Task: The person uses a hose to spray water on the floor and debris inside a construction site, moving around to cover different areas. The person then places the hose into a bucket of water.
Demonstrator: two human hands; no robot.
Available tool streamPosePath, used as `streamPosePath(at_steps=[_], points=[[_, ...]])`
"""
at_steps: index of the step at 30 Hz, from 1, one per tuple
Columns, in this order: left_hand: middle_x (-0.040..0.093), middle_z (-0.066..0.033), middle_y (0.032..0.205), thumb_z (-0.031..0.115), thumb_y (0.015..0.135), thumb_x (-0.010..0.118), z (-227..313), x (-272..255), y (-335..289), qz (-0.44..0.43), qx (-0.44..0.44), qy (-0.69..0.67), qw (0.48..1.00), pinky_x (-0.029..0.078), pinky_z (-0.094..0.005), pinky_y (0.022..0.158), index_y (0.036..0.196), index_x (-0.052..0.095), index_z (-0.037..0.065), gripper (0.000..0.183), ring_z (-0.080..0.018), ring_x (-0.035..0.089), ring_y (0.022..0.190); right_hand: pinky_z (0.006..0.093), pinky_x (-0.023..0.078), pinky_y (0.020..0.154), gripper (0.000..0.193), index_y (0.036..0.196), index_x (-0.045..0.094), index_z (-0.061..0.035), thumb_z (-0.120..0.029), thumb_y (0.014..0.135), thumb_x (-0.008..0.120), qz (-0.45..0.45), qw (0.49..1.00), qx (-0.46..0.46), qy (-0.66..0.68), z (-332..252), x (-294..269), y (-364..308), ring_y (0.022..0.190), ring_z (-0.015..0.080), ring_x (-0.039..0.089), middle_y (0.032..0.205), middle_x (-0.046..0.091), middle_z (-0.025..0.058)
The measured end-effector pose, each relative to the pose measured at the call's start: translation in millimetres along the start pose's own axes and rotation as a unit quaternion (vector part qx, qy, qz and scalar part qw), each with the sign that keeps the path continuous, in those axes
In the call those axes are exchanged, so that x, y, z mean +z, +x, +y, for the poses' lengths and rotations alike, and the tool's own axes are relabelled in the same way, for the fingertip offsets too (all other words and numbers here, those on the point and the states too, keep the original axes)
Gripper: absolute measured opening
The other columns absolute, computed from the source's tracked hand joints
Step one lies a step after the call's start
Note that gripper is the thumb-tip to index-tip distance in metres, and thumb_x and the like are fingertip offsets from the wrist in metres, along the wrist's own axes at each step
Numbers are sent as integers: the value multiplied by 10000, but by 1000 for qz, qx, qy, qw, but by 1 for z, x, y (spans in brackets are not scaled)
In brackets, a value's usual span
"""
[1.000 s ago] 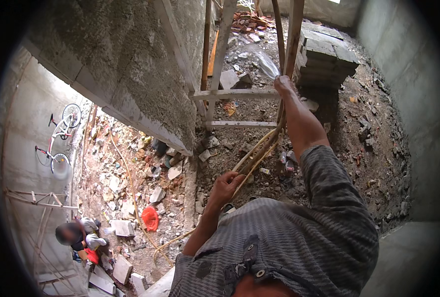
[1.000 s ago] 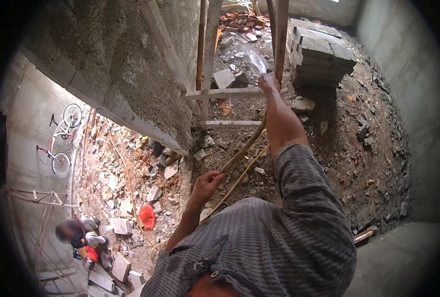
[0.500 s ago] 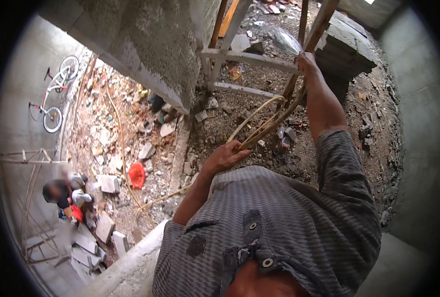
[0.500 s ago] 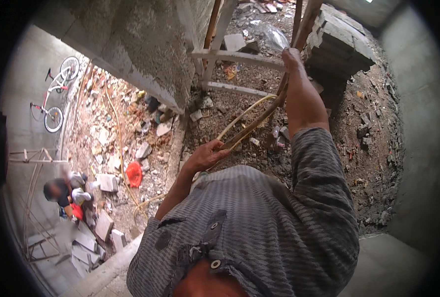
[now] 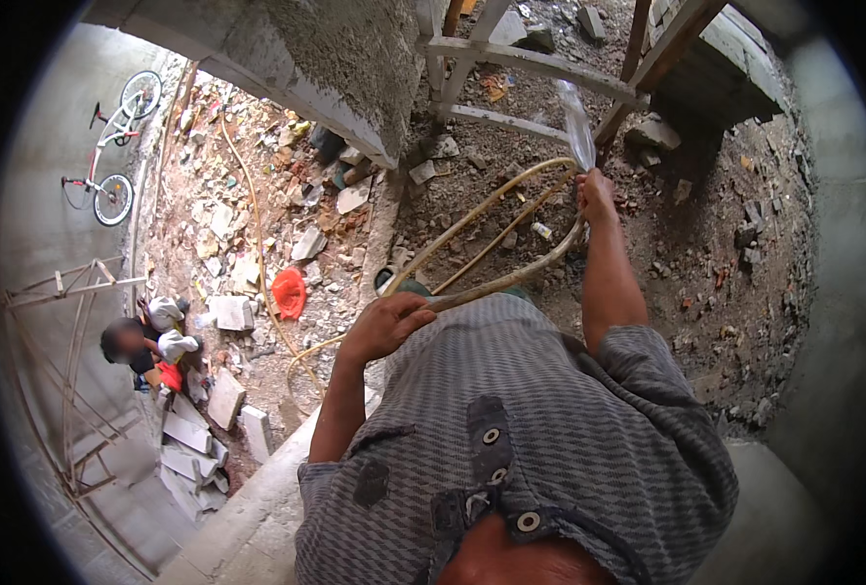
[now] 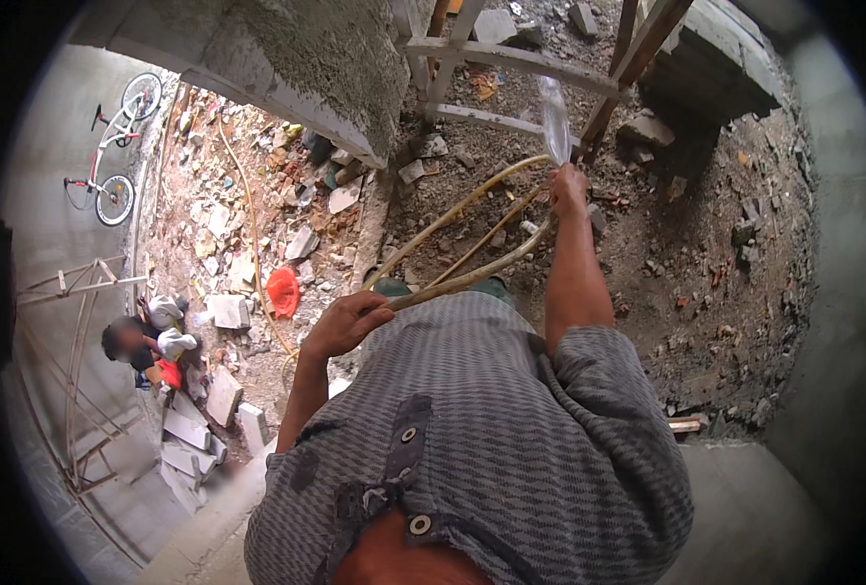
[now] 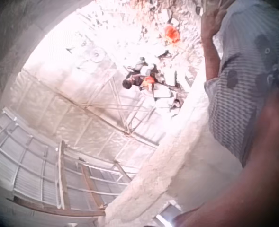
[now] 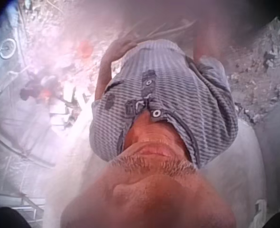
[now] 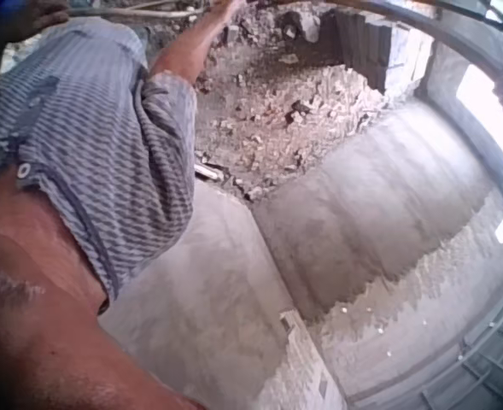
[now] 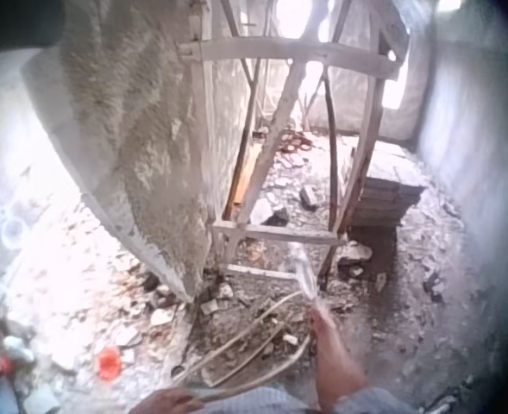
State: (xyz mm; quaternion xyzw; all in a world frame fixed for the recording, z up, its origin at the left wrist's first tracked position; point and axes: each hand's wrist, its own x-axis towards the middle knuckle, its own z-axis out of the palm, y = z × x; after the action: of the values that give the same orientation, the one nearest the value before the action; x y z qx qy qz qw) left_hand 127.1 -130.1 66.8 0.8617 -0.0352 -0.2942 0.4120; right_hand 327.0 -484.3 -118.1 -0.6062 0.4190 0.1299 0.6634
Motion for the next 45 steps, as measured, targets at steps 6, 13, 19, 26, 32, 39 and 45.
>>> streamPosePath(at_steps=[6,13,19,26,32,39,45], points=[[566,-98,728,323,858,553,-59,-56,2,-17,-16,49,999,434,-324,619,913,567,19,309,-182,552,672,287,281,376,326,818,515,-21,-276,903,330,26,988,72,-135,57,62,12,379,108,321,501,397,3],[568,-138,687,294,874,527,-174,-171,-4,-69,-61,16,996,433,-349,595,889,553,29,267,-244,557,635,329,292,422,250,784,542,-29,-229,896,442,21,928,87,-361,105,221,4,416,164,334,528,415,55],[548,-117,652,281,885,509,-259,-288,-52,-81,-76,14,994,431,-354,584,896,560,18,268,-240,552,610,336,218,405,293,589,498,-70,-153,867,538,-209,550,-51,-807,143,359,-66,423,156,235,494,350,44],[567,-169,684,357,866,519,-248,-358,-61,-137,-104,170,970,431,-391,598,893,599,38,331,-323,567,647,328,303,440,201,846,618,-55,-207,896,496,-192,576,-23,-794,171,400,-120,420,162,294,621,459,61],[568,-162,669,415,858,504,-226,-315,-39,-228,-30,224,947,430,-408,598,796,574,23,403,-326,576,656,329,279,427,276,847,538,-33,-249,932,388,170,955,236,-51,208,303,-137,413,152,282,584,415,52],[529,-111,584,556,767,567,-209,-297,-21,-302,13,240,922,401,-364,527,781,572,17,539,-228,529,549,320,284,420,322,857,507,-13,-279,944,347,302,921,181,169,196,221,-160,421,155,309,587,418,61],[482,-9,575,516,738,641,-232,-337,21,-328,29,177,927,320,-295,459,812,610,16,506,-115,436,521,304,311,420,337,871,519,1,-292,934,366,370,907,98,174,168,174,-162,438,166,358,619,458,83]])
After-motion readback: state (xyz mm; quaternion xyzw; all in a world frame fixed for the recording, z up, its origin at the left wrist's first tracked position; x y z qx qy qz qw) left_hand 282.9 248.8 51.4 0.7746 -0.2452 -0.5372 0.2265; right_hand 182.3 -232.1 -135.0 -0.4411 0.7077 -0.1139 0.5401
